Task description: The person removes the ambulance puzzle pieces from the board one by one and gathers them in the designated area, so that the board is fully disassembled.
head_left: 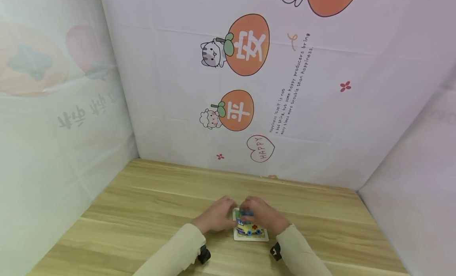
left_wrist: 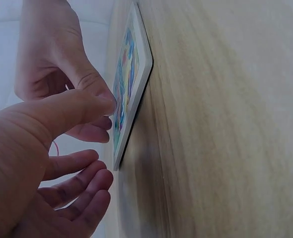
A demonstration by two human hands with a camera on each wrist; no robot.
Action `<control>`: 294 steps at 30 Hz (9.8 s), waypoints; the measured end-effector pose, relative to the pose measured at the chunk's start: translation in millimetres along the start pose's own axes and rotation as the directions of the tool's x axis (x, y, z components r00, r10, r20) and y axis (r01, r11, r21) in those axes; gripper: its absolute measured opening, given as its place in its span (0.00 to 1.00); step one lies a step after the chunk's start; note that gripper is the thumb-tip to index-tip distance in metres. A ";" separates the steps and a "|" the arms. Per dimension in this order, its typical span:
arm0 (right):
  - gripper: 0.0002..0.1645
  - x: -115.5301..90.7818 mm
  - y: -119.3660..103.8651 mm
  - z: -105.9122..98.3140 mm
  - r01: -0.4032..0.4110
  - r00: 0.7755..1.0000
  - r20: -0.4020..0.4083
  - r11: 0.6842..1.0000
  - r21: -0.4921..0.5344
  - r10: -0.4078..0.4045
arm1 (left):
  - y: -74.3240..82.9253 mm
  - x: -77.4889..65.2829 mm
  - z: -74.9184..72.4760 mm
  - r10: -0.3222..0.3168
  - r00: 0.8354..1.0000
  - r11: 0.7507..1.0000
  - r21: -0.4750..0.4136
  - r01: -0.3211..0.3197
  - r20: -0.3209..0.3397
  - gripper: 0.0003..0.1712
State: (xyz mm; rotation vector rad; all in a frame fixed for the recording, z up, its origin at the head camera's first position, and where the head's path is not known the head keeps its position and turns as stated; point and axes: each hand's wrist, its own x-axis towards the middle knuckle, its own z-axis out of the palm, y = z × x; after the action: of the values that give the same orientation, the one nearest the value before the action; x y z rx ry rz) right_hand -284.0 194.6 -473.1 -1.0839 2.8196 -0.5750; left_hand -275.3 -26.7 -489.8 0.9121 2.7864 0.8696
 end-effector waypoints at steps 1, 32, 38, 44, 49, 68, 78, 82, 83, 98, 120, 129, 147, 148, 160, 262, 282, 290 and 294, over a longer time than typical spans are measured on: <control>0.16 0.1 0.3 0.8 0.002 1.000 -0.001 1.000 0.008 -0.002 | -0.2 0.8 0.9 0.002 1.000 1.000 -0.003 -0.002 0.000 0.33; 0.14 8.9 7.4 -5.8 -0.065 0.994 0.090 0.992 0.108 0.056 | -0.7 7.5 5.5 -0.012 1.000 1.000 -0.002 0.012 0.026 0.34; 0.12 9.8 8.9 -8.5 -0.099 0.991 0.104 0.981 0.165 0.083 | 0.7 9.6 4.9 -0.031 0.999 0.999 -0.025 0.031 0.033 0.34; 0.13 13.5 11.7 -8.5 -0.129 0.988 0.115 0.969 0.211 0.107 | 1.1 11.9 4.9 -0.054 0.998 0.998 -0.040 0.055 0.031 0.33; 0.12 15.3 12.0 -10.4 -0.155 0.983 0.135 0.956 0.249 0.124 | 1.5 14.4 6.2 -0.063 0.997 0.996 -0.058 0.065 0.034 0.33; 0.11 19.6 9.6 -10.7 -0.133 0.984 0.143 0.970 0.203 0.105 | 1.5 15.2 5.6 -0.069 0.997 0.996 -0.059 0.071 0.038 0.32; 0.10 21.2 7.3 -11.2 -0.128 0.986 0.131 0.975 0.184 0.105 | 2.1 14.4 3.8 -0.075 0.996 0.994 -0.071 0.078 0.041 0.30; 0.09 21.6 9.3 -10.0 -0.126 0.988 0.118 0.973 0.192 0.104 | 3.3 13.9 3.1 -0.075 0.996 0.995 -0.065 0.077 0.040 0.31; 0.08 21.5 10.0 -9.6 -0.124 0.988 0.114 0.974 0.191 0.104 | 3.6 13.6 2.9 -0.075 0.996 0.995 -0.063 0.077 0.042 0.31; 0.07 23.4 7.5 -26.4 -0.064 0.995 0.092 0.978 0.199 0.046 | 4.3 13.1 1.7 -0.078 0.996 0.995 -0.054 0.080 0.044 0.31; 0.07 -37.6 78.3 -78.9 -0.170 0.985 0.016 0.970 0.174 0.170 | 5.8 13.9 4.9 -0.098 0.994 0.995 -0.017 0.099 0.039 0.35; 0.06 -49.6 108.2 -78.5 -0.199 0.980 0.041 0.969 0.148 0.195 | 5.9 14.3 4.0 -0.096 0.995 0.995 -0.007 0.096 0.034 0.35; 0.02 -54.3 127.0 -58.6 -0.324 0.945 0.084 0.940 0.106 0.317 | 7.0 14.4 3.6 -0.094 0.995 0.995 -0.013 0.094 0.046 0.35; 0.02 -53.8 126.4 -59.2 -0.328 0.944 0.086 0.939 0.102 0.320 | 7.3 14.3 3.4 -0.095 0.994 0.995 -0.013 0.096 0.046 0.35; 0.03 -38.8 92.9 -73.5 -0.213 0.971 0.123 0.976 0.055 0.205 | 8.9 13.8 1.5 -0.097 0.994 0.995 -0.012 0.097 0.045 0.35; 0.06 10.9 17.3 -34.8 -0.040 0.989 0.142 0.996 0.081 0.028 | 13.3 31.4 12.0 -0.032 0.998 0.997 -0.069 0.036 0.061 0.26; 0.06 -21.7 42.0 -69.6 -0.071 0.994 0.093 0.986 0.149 0.057 | 14.2 29.8 12.1 -0.044 0.998 0.998 -0.049 0.046 0.053 0.29; 0.06 -65.5 72.9 -88.1 -0.151 0.988 0.011 0.975 0.162 0.151 | 16.5 26.7 10.5 -0.055 0.997 0.997 -0.045 0.057 0.053 0.30; 0.06 -84.3 91.6 -94.3 -0.158 0.986 -0.031 0.971 0.180 0.166 | 16.5 27.1 11.1 -0.058 0.997 0.997 -0.045 0.061 0.055 0.30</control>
State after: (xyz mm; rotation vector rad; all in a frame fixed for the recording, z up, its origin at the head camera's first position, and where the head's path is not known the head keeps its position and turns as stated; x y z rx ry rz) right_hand -297.0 342.7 -425.1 -0.8109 2.7943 -0.8253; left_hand -286.2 5.0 -487.6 0.8285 2.7204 0.8840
